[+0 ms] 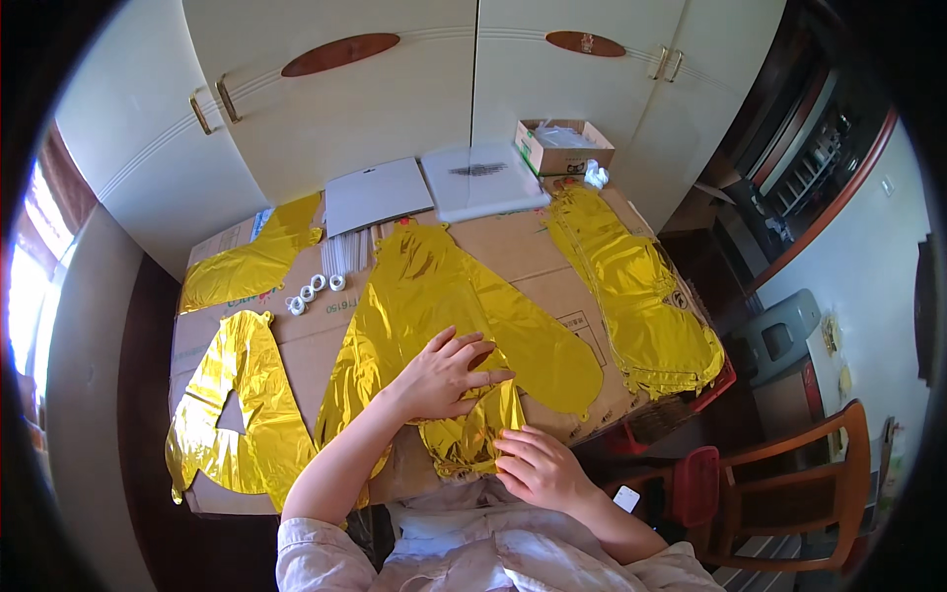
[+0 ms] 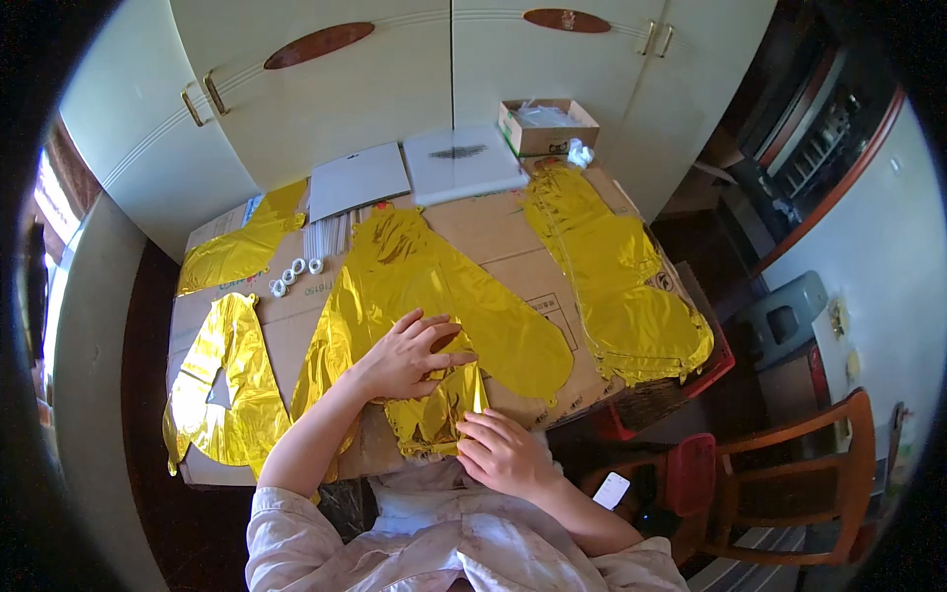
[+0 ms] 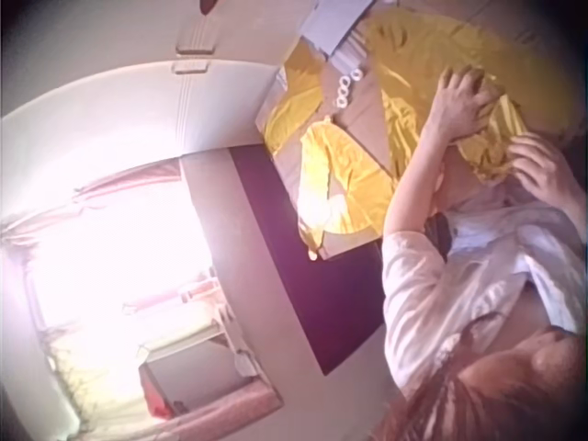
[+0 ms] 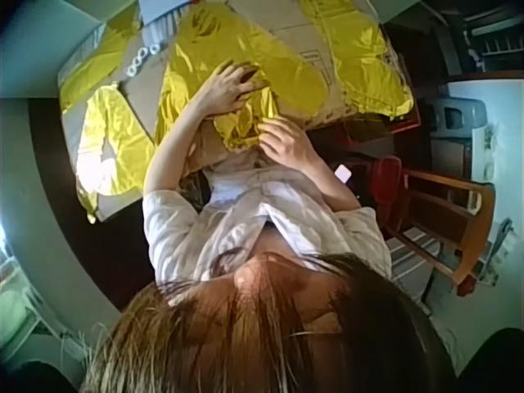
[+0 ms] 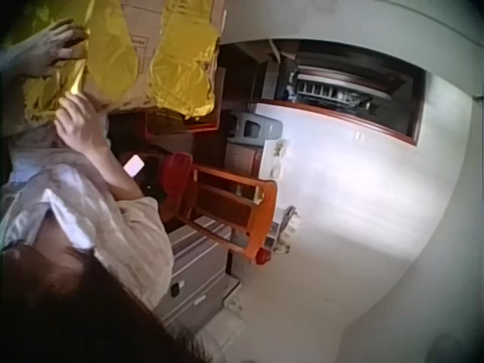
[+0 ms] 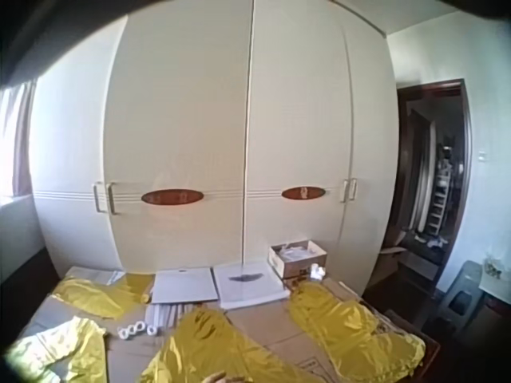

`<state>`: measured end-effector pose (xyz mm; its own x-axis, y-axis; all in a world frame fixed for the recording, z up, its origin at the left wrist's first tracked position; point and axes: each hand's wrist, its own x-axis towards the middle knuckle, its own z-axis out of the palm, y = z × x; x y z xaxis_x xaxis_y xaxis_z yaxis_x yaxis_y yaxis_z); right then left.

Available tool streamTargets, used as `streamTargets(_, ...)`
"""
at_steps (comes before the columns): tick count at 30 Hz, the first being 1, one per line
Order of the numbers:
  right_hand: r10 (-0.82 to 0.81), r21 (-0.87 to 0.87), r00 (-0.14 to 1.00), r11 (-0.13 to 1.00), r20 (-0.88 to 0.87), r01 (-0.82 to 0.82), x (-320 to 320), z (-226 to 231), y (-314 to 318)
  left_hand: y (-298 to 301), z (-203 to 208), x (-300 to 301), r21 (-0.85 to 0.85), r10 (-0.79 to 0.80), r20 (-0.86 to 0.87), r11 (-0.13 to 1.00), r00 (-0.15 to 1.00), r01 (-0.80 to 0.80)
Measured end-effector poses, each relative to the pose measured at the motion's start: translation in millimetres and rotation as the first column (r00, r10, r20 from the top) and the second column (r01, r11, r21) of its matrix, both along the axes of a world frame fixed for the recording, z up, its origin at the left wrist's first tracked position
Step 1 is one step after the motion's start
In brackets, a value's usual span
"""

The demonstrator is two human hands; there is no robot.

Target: Manually folding and placing gold foil sheets into protective cardboard and plastic packaging.

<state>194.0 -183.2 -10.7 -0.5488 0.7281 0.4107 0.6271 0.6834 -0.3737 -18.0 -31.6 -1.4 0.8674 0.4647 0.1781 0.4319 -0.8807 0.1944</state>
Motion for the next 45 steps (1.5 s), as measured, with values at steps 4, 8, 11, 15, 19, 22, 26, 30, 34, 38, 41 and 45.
streamTargets(4, 0.104, -0.106, 0.987, 0.987, -0.121, -0.117, 9, 12, 5, 1, -3, -3, 0.008, 0.007, -0.029, 1.000, 1.000, -0.007)
streamTargets(8, -0.081, 0.003, 0.988, 0.997, -0.129, 0.082, 30, -4, 29, 2, 2, 1, -0.017, -0.006, -0.023, 1.000, 1.000, 0.005)
streamTargets(11, -0.104, 0.057, 0.993, 0.993, 0.061, 0.100, 35, -2, 55, -1, 5, 0, -0.012, 0.001, -0.030, 1.000, 1.000, -0.002)
streamTargets(15, -0.089, 0.028, 0.991, 0.996, 0.104, 0.086, 35, -1, 61, 1, 3, 0, -0.043, -0.007, 0.005, 0.999, 1.000, 0.007)
streamTargets(19, -0.058, -0.051, 0.986, 0.996, 0.157, 0.067, 41, 3, 64, 3, -1, -2, -0.036, -0.012, 0.027, 0.999, 1.000, 0.013)
streamTargets(22, -0.027, -0.120, 0.976, 0.991, 0.218, 0.054, 44, 10, 64, 3, 0, -1, -0.048, -0.011, 0.041, 0.999, 0.999, 0.013)
streamTargets(26, -0.004, -0.163, 0.954, 0.985, 0.300, 0.055, 43, 17, 64, -2, 4, 4, -0.030, 0.014, 0.014, 0.999, 1.000, -0.013)
streamTargets(30, 0.002, -0.178, 0.935, 0.982, 0.355, 0.065, 43, 20, 65, -6, 13, 13, 0.039, 0.045, -0.066, 0.998, 0.997, -0.043)
streamTargets(34, 0.025, -0.174, 0.927, 0.984, 0.374, 0.043, 44, 23, 62, -5, 12, 11, 0.049, 0.034, -0.095, 0.998, 0.995, -0.029)
streamTargets(38, 0.092, -0.159, 0.932, 0.987, 0.351, -0.038, 47, 22, 51, -6, 12, 11, 0.051, 0.034, -0.103, 0.998, 0.994, -0.029)
streamTargets(41, 0.109, -0.119, 0.936, 0.990, 0.333, -0.073, 52, 24, 39, -3, 11, 11, 0.052, 0.029, -0.108, 0.998, 0.994, -0.023)
streamTargets(45, 0.125, -0.089, 0.943, 0.991, 0.308, -0.102, 58, 20, 29, -4, 10, 11, 0.035, 0.035, -0.122, 0.999, 0.992, -0.031)
